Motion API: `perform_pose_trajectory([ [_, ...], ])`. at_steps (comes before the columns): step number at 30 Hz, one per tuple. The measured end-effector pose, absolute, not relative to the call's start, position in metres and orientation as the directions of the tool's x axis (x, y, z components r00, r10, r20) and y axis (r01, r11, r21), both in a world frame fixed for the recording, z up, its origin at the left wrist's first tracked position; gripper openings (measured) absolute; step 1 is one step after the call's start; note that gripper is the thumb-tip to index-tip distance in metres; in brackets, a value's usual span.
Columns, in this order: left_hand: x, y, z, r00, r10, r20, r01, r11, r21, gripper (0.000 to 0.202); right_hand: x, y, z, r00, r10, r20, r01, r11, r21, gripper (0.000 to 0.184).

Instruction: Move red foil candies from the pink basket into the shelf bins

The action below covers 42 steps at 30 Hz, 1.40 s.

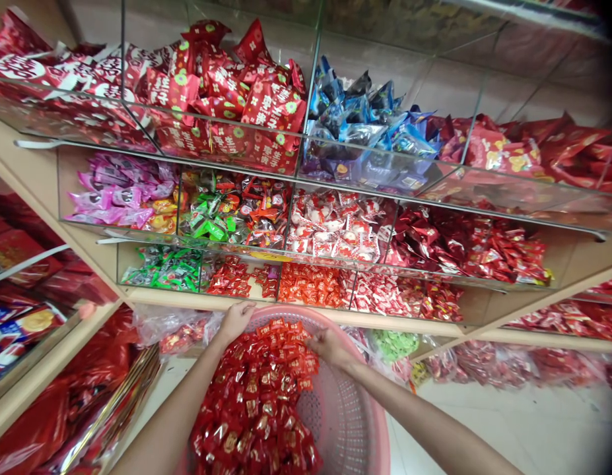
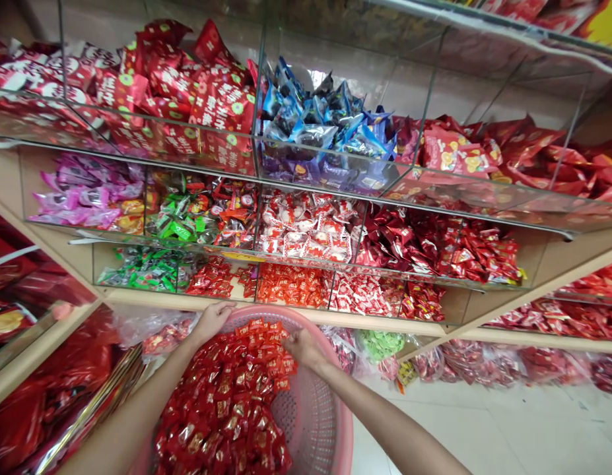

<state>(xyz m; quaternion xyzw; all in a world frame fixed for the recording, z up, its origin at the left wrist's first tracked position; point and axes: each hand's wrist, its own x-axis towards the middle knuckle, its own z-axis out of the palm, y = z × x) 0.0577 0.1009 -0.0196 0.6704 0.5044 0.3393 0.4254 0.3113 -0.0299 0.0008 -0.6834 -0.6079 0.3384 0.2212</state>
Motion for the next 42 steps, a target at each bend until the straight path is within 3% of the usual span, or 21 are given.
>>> perform_pose_trajectory([
  [3, 0.058, 0.102, -0.022, 0.259, 0.965, 0.035, 0.396, -0.139, 0.908, 0.033, 0.325, -0.002, 0.05, -0.048, 0.999, 0.001, 0.845, 0.041, -0.534, 0.033],
  [5, 0.058, 0.102, -0.022, 0.262, 0.964, 0.038, 0.395, -0.143, 0.907, 0.033, 0.334, 0.019, 0.08, -0.022, 0.996, 0.084, 0.93, 0.051, -0.364, 0.026],
  [9, 0.057, 0.101, -0.022, 0.264, 0.964, 0.03, 0.404, -0.139, 0.904, 0.034, 0.347, 0.059, 0.103, 0.037, 0.996, 0.078, 0.999, -0.036, -0.018, 0.026],
  [13, 0.056, 0.101, -0.02, 0.266, 0.964, 0.01, 0.433, -0.129, 0.892, 0.037, 0.351, 0.083, 0.091, 0.067, 0.998, 0.015, 0.988, -0.068, 0.138, 0.028],
  [19, 0.057, 0.101, -0.019, 0.27, 0.963, 0.001, 0.436, -0.123, 0.892, 0.036, 0.351, 0.091, 0.073, -0.029, 0.995, 0.095, 0.981, 0.01, 0.192, 0.043],
  [23, 0.056, 0.102, -0.022, 0.268, 0.964, -0.003, 0.423, -0.115, 0.899, 0.036, 0.355, 0.09, 0.07, -0.063, 0.99, 0.129, 0.981, 0.038, 0.188, 0.04],
  [32, 0.057, 0.102, -0.02, 0.27, 0.963, 0.006, 0.424, -0.125, 0.897, 0.036, 0.347, 0.051, 0.088, -0.125, 0.958, 0.257, 0.99, 0.102, 0.1, 0.027],
  [36, 0.057, 0.101, -0.019, 0.263, 0.965, 0.018, 0.424, -0.132, 0.896, 0.035, 0.325, 0.014, 0.09, -0.185, 0.93, 0.318, 0.976, 0.211, -0.051, 0.028],
  [39, 0.057, 0.101, -0.02, 0.266, 0.964, 0.021, 0.422, -0.136, 0.897, 0.035, 0.307, -0.015, 0.081, -0.263, 0.927, 0.267, 0.94, 0.309, -0.148, 0.026],
  [42, 0.058, 0.101, -0.02, 0.26, 0.965, 0.014, 0.41, -0.123, 0.904, 0.033, 0.293, -0.038, 0.062, -0.353, 0.925, 0.144, 0.914, 0.373, -0.16, 0.02],
])
